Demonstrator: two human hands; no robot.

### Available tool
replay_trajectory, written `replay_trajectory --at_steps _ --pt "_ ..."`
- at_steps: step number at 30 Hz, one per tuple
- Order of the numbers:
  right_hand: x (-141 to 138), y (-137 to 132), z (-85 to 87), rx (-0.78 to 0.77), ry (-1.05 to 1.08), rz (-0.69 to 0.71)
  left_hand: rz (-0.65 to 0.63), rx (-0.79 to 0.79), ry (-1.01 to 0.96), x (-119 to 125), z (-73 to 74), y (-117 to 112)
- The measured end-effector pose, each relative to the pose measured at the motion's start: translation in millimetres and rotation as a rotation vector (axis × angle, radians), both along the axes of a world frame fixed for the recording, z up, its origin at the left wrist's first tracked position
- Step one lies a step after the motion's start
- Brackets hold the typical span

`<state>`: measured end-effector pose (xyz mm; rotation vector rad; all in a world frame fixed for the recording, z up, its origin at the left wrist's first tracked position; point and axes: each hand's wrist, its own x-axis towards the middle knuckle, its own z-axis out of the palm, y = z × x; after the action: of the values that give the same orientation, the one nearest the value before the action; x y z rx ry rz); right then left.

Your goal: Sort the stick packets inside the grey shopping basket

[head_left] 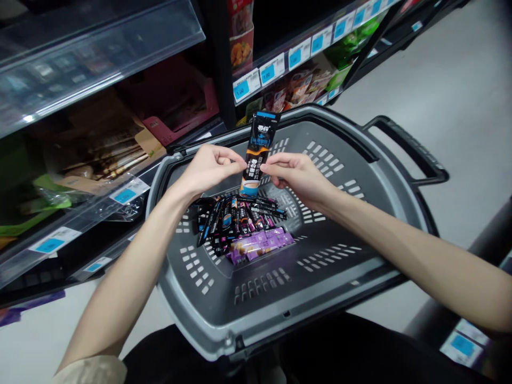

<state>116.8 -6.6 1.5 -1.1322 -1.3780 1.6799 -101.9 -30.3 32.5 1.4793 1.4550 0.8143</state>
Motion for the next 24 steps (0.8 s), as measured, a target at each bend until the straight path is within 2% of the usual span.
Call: replay_trajectory --at_steps 24 --pt "-3.1 -3.0 -0.3 -0.013 0.024 0.015 -0.003 0.013 0.005 0.0 -2.4 -0.1"
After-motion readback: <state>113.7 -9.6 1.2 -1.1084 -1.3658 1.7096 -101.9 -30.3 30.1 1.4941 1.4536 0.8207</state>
